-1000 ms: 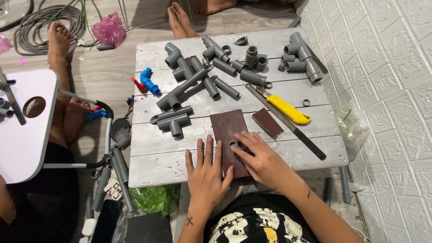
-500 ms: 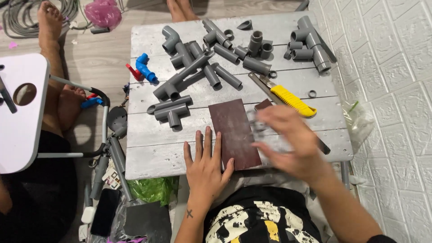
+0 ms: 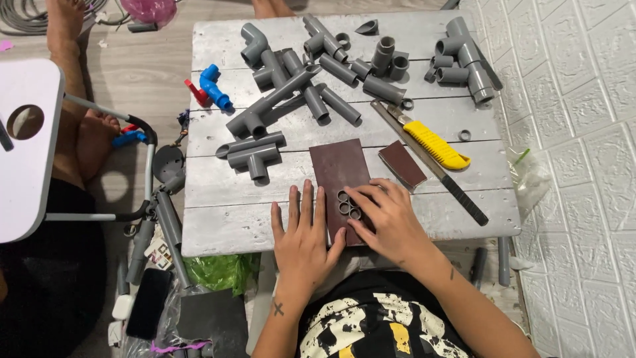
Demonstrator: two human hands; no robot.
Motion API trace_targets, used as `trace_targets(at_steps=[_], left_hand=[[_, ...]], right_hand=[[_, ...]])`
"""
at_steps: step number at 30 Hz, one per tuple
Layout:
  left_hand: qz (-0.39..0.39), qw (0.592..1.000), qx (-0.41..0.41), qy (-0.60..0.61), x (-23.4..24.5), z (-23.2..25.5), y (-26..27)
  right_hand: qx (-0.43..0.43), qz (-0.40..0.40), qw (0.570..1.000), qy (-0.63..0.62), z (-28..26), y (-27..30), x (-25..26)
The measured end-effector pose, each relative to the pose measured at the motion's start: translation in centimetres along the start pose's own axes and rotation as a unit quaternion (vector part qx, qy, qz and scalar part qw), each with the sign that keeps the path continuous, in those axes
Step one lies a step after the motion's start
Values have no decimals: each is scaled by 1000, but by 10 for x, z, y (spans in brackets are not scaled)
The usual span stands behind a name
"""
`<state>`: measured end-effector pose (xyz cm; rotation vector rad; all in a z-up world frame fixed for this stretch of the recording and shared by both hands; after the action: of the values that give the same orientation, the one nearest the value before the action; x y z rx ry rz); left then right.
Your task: Sanding and scraping burrs off small grey plastic rings using sandpaper and a utility knife on a low workbench.
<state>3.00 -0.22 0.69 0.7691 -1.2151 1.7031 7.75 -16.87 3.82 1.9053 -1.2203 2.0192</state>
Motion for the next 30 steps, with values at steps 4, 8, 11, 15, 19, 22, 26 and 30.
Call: trace_targets(at_steps=[4,8,11,15,19,22,26,30], left_hand=[[-8,1000,4,8,-1,-1,0],[3,1000,-1,14,0,1,-1],[10,1000,3,12,-1,1,-1],[-3,1000,7,15,1,-1,-1],[-10,1000,7,27,2,-1,2],[4,1000,-1,22,1,0,-1],[15,1000,3,12,3,1,-1],[17,1000,-2,11,1,0,0]], right_hand=[[37,53,998,-21,18,-17,41],[39,181,978,-95,18,-40,109],[45,213,972,-91,23,-35,94],[7,-83,996,42,2,-2,21],[-65,-63,996,-21,-20,26,30],[-91,-13,995,-34,-12,16,34],[-47,-9,999,8,-3,-8,7],[-33,3,999,31,14,-14,-13]])
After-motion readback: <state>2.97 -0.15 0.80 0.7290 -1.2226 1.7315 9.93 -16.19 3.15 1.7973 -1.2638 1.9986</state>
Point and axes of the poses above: each hand's wrist, its own y-axis away from the middle knuckle, its own x-axis out of the back of the hand, z = x × y, the point moved 3 cm from there along -y, towards the middle knuckle, and after that the axes turned 13 degrees about x, right-handed, at the moved point
